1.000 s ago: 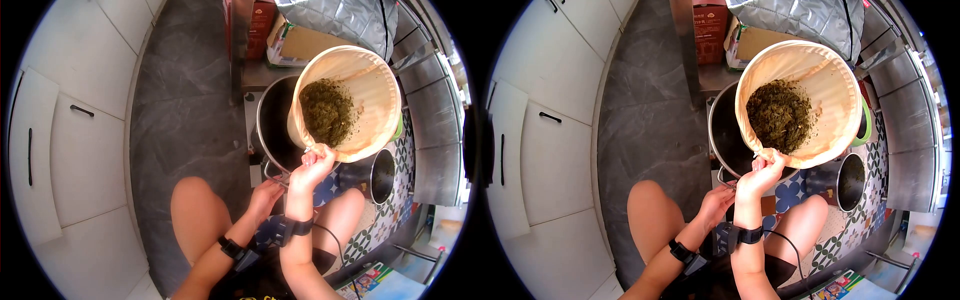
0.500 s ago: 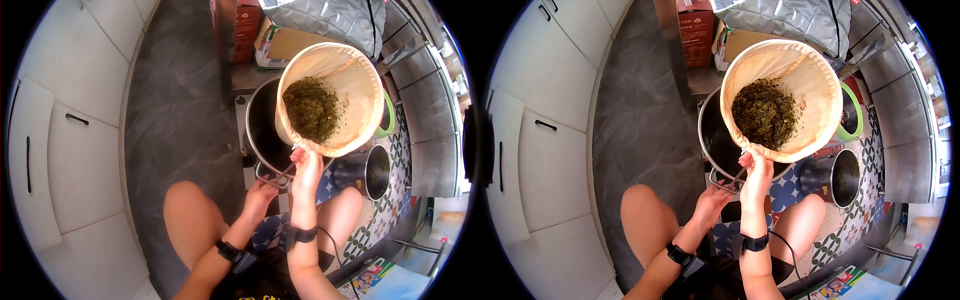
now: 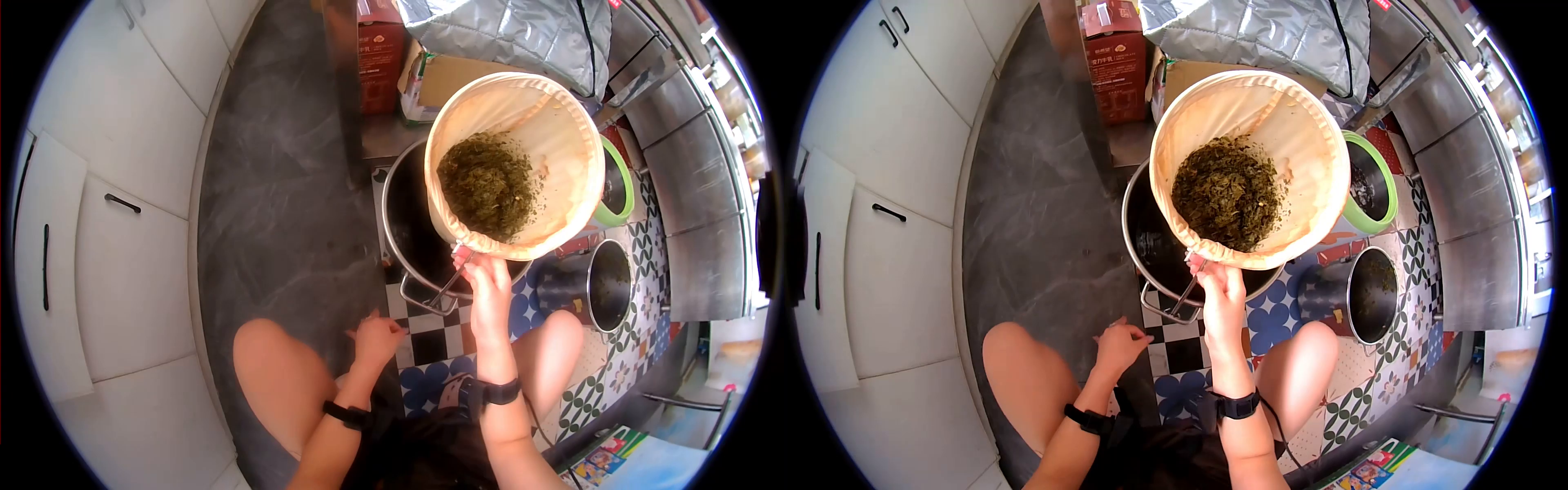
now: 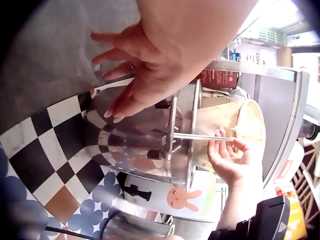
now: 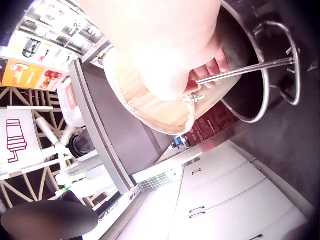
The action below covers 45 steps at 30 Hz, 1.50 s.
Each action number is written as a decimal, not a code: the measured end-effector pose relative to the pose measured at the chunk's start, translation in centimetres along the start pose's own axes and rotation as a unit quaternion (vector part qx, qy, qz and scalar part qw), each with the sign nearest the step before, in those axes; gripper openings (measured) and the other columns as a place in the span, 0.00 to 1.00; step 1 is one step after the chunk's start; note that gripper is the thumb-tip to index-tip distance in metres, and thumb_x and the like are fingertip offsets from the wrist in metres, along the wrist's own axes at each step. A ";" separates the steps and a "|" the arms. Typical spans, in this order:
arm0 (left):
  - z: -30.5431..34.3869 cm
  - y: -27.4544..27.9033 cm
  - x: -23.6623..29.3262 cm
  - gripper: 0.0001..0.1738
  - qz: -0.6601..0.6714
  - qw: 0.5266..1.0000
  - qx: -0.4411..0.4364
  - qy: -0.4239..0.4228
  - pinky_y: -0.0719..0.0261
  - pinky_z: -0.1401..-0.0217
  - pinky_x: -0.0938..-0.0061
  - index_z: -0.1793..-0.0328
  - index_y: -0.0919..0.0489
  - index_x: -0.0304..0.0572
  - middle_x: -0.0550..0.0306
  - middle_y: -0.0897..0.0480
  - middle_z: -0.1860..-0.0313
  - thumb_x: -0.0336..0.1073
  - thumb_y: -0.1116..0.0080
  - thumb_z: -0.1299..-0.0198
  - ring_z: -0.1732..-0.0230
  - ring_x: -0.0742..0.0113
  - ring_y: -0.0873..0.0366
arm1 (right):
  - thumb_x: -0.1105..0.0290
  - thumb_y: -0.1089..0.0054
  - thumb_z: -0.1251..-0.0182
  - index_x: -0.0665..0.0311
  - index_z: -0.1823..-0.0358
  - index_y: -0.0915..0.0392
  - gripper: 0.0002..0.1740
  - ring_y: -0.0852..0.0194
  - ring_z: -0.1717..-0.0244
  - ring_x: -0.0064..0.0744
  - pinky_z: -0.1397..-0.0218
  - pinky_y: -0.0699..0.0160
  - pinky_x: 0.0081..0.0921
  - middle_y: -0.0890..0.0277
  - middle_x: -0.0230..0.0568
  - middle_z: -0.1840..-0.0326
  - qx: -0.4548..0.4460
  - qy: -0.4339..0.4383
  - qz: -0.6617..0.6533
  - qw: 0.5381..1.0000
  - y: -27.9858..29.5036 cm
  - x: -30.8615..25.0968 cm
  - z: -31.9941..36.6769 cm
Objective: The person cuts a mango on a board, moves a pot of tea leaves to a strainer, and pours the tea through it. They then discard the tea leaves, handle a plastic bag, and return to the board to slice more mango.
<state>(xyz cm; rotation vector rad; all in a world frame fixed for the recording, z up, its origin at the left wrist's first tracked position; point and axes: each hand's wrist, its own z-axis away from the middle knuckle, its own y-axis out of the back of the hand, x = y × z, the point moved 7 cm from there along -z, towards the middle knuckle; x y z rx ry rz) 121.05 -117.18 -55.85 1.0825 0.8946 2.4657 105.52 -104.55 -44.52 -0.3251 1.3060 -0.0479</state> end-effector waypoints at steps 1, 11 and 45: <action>0.2 -0.5 -0.2 0.14 -0.043 0.999 -0.012 0.013 0.44 0.40 0.28 0.67 0.13 0.49 0.36 0.25 0.44 0.48 0.35 0.53 0.37 0.38 0.33 | 0.79 0.56 0.38 0.72 0.47 0.34 0.17 0.27 0.48 0.34 0.42 0.30 0.29 0.26 0.48 0.49 -0.017 0.002 0.025 1.000 0.3 0.3 0.1; 0.1 -5.8 -0.5 0.46 0.118 0.986 -0.121 0.011 0.38 0.39 0.40 0.26 0.44 0.53 0.36 0.43 0.29 0.26 0.39 0.53 0.32 0.39 0.40 | 0.78 0.53 0.40 0.72 0.48 0.31 0.17 0.27 0.48 0.35 0.42 0.31 0.28 0.25 0.50 0.48 -0.062 -0.060 -0.008 0.996 2.5 1.8 -1.0; 3.7 -9.5 6.9 0.16 -0.122 0.962 -0.192 -0.149 0.33 0.47 0.42 0.73 0.20 0.41 0.52 0.21 0.69 0.47 0.40 0.46 0.62 0.52 0.23 | 0.76 0.47 0.51 0.59 0.46 0.33 0.25 0.35 0.52 0.30 0.48 0.36 0.27 0.31 0.39 0.50 0.318 0.040 -0.219 0.922 16.7 -2.1 -1.1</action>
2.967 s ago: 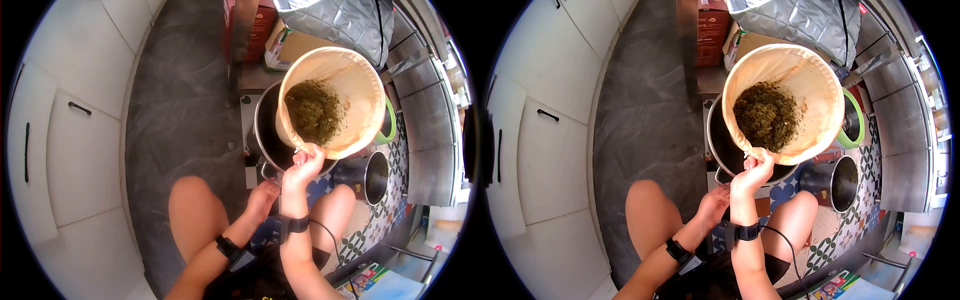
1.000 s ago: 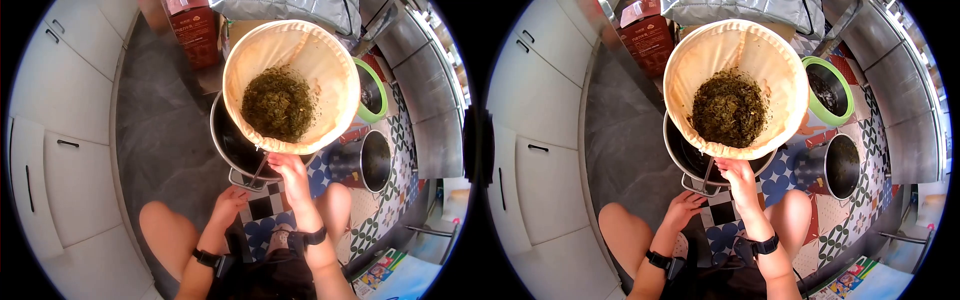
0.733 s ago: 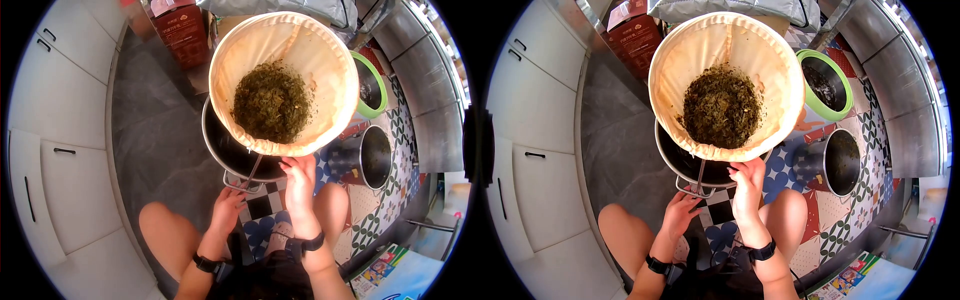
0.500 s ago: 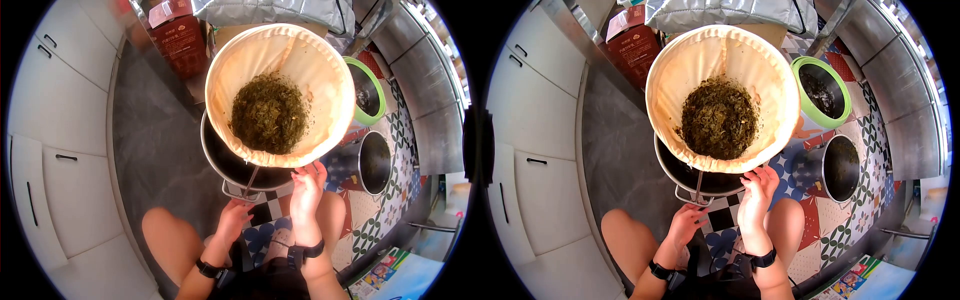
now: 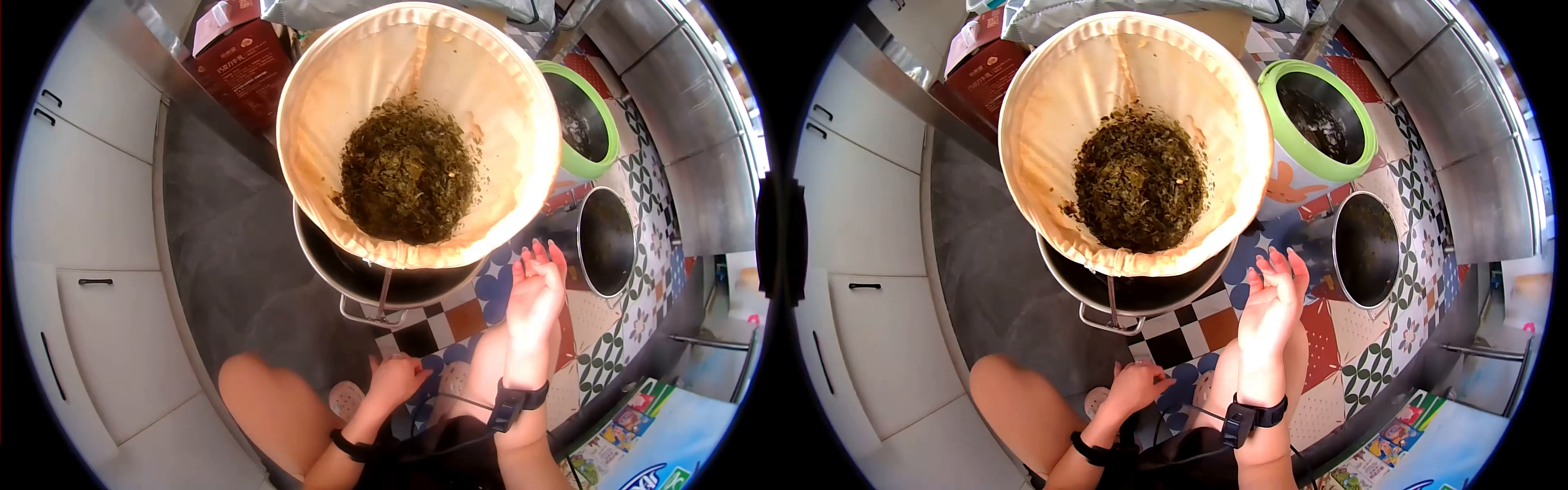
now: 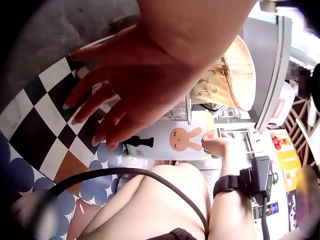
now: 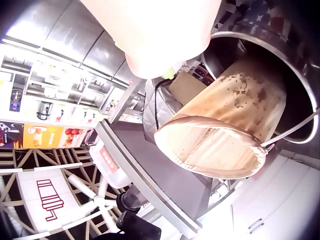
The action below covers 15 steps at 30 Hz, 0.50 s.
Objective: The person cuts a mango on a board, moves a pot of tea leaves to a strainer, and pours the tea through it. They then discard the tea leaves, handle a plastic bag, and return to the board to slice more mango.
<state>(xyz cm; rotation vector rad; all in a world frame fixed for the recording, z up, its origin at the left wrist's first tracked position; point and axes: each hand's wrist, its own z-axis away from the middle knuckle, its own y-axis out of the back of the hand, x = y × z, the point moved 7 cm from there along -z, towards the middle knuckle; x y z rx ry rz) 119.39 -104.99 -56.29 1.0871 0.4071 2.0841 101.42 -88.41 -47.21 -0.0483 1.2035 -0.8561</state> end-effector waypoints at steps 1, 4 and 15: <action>-0.1 -0.3 -0.3 0.19 -0.024 0.999 -0.016 0.018 0.35 0.46 0.40 0.77 0.20 0.41 0.53 0.20 0.68 0.50 0.38 0.48 0.59 0.53 0.22 | 0.76 0.47 0.51 0.59 0.47 0.33 0.25 0.34 0.52 0.30 0.48 0.36 0.27 0.31 0.39 0.50 -0.004 -0.006 -0.003 1.000 0.1 0.0 -0.1; -0.4 0.3 0.1 0.09 -0.030 0.999 -0.046 0.006 0.34 0.44 0.42 0.63 0.17 0.46 0.51 0.20 0.59 0.40 0.41 0.47 0.53 0.50 0.24 | 0.76 0.47 0.50 0.60 0.47 0.33 0.24 0.34 0.52 0.30 0.48 0.35 0.27 0.31 0.39 0.50 -0.016 -0.020 -0.006 1.000 0.3 -0.4 -0.1; 7.3 -3.6 0.4 0.22 0.021 0.975 -0.197 -0.103 0.26 0.48 0.63 0.43 0.26 0.44 0.44 0.20 0.54 0.34 0.41 0.46 0.52 0.47 0.23 | 0.74 0.50 0.40 0.60 0.61 0.27 0.06 0.28 0.70 0.22 0.63 0.28 0.18 0.24 0.35 0.66 0.090 -0.056 0.031 0.994 6.3 -6.6 -0.4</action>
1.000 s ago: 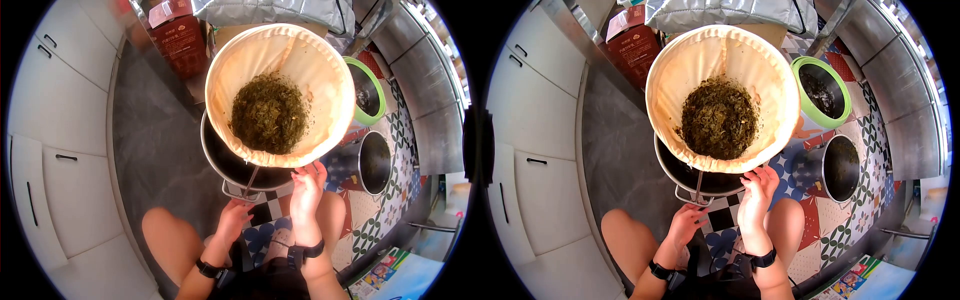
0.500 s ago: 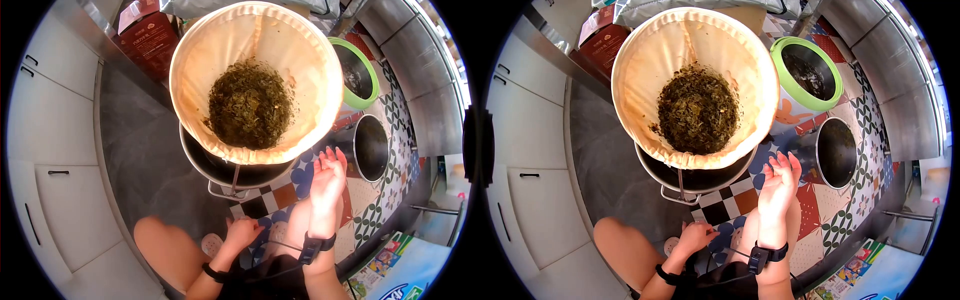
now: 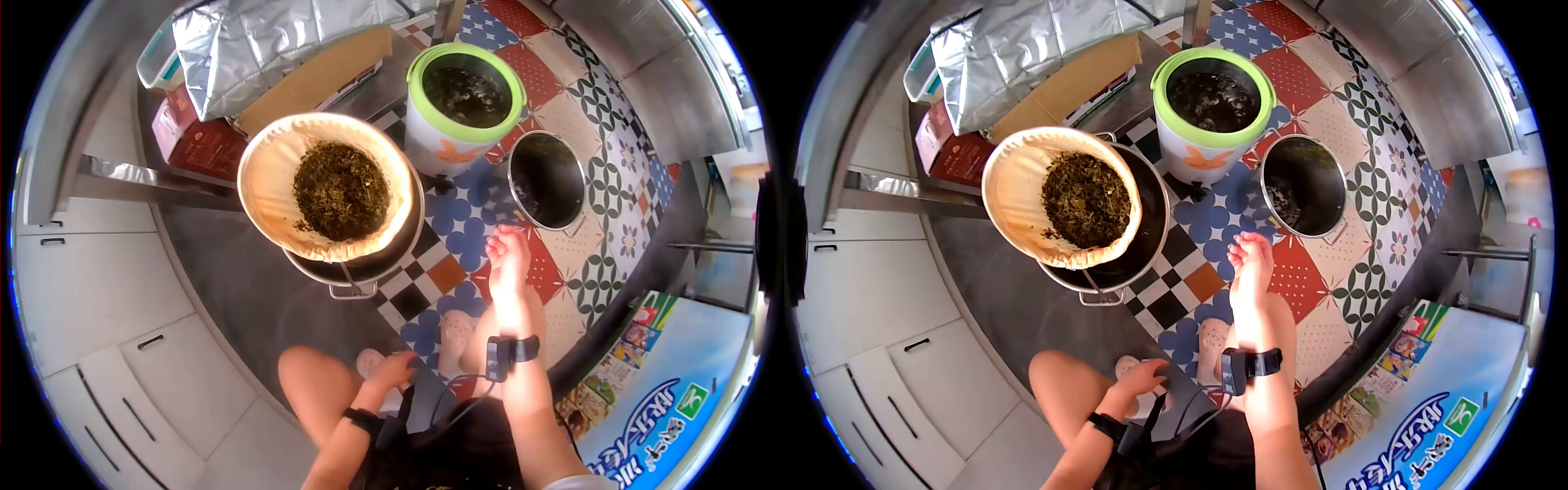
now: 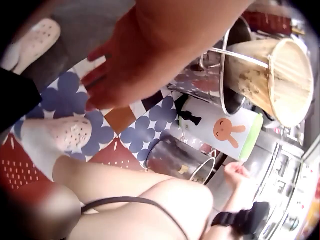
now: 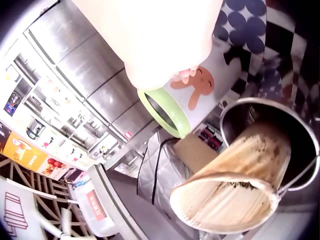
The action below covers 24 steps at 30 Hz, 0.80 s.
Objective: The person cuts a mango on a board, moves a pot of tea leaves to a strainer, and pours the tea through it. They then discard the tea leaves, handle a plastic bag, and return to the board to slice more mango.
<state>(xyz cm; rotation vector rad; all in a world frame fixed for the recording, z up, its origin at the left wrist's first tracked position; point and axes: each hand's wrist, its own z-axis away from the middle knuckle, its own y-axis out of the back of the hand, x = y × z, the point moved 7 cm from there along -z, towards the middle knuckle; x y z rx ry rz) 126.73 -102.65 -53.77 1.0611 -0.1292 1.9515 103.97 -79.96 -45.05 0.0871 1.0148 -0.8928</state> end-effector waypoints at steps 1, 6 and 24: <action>1.4 0.1 0.2 0.22 -0.041 0.999 -0.002 0.017 0.25 0.49 0.63 0.43 0.26 0.43 0.43 0.20 0.53 0.35 0.41 0.46 0.52 0.47 0.23 | 0.74 0.50 0.39 0.61 0.62 0.26 0.06 0.28 0.71 0.22 0.64 0.29 0.18 0.23 0.35 0.67 0.001 -0.012 0.026 1.000 0.4 -0.7 0.5; 10.8 7.7 9.5 0.19 0.130 0.991 -0.005 0.036 0.26 0.45 0.71 0.43 0.27 0.39 0.47 0.21 0.51 0.31 0.45 0.41 0.49 0.58 0.23 | 0.75 0.53 0.37 0.63 0.64 0.25 0.06 0.29 0.74 0.19 0.70 0.30 0.15 0.22 0.38 0.70 -0.055 -0.075 0.132 0.987 1.7 -3.2 7.5; 36.6 16.9 21.2 0.08 0.102 0.983 0.106 0.113 0.19 0.58 0.73 0.54 0.24 0.35 0.50 0.17 0.62 0.27 0.50 0.38 0.60 0.64 0.18 | 0.67 0.51 0.31 0.60 0.39 0.29 0.20 0.27 0.43 0.28 0.38 0.34 0.21 0.23 0.37 0.45 -0.483 -0.183 0.453 0.726 14.5 -26.5 47.4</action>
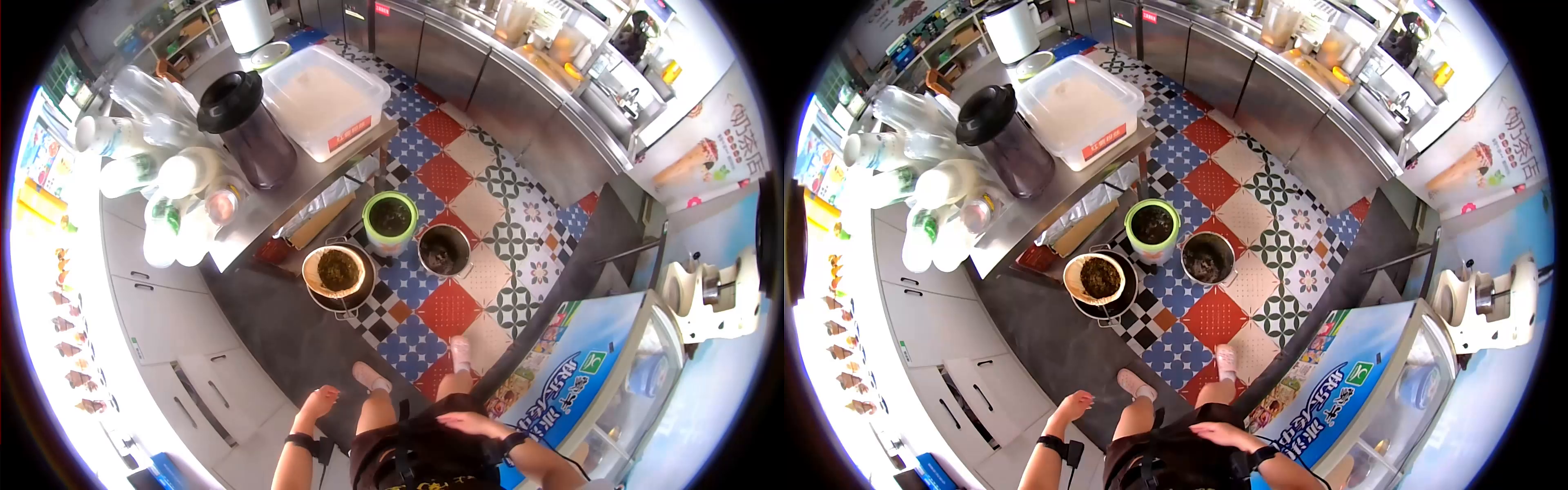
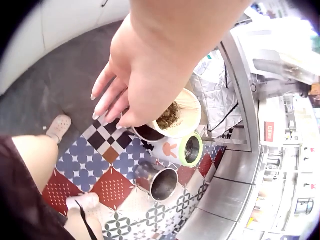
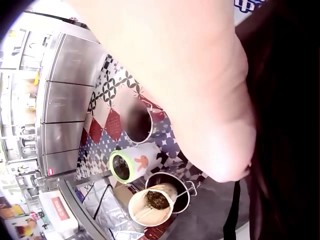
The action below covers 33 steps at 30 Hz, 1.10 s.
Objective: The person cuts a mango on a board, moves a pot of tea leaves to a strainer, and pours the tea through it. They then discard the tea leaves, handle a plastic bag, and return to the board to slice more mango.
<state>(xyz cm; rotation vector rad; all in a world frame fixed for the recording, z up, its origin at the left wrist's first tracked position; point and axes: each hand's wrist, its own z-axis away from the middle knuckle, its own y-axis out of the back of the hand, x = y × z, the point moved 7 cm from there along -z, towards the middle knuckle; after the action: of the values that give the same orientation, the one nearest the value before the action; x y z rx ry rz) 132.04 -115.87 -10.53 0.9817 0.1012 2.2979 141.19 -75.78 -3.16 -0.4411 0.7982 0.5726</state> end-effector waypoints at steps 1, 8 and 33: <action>0.4 0.8 0.5 0.08 -0.132 0.991 0.018 -0.007 0.19 0.60 0.73 0.55 0.23 0.36 0.49 0.16 0.61 0.27 0.51 0.38 0.61 0.64 0.18 | 0.67 0.50 0.31 0.60 0.40 0.28 0.19 0.26 0.45 0.25 0.39 0.33 0.20 0.22 0.37 0.46 0.036 -0.033 0.035 0.998 2.9 1.1 1.6; 2.1 -2.5 0.7 0.08 0.253 0.950 0.129 0.131 0.21 0.64 0.72 0.54 0.25 0.37 0.48 0.18 0.63 0.27 0.52 0.39 0.65 0.61 0.18 | 0.73 0.51 0.34 0.71 0.57 0.23 0.11 0.18 0.62 0.32 0.57 0.21 0.24 0.19 0.48 0.61 0.360 -0.140 -0.119 0.915 26.2 8.3 16.4; -16.6 -20.7 26.0 0.10 0.338 0.883 0.171 0.278 0.18 0.66 0.61 0.59 0.23 0.36 0.47 0.18 0.68 0.36 0.46 0.38 0.67 0.52 0.17 | 0.66 0.47 0.39 0.59 0.59 0.24 0.10 0.21 0.65 0.44 0.63 0.25 0.34 0.21 0.46 0.66 0.304 0.051 0.311 0.899 79.0 -11.1 17.4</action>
<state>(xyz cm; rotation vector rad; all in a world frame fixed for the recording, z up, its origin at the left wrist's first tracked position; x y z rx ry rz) 117.99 -81.53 -12.50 0.5130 0.4818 3.2476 94.70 -9.01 4.08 0.3878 1.1754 0.8491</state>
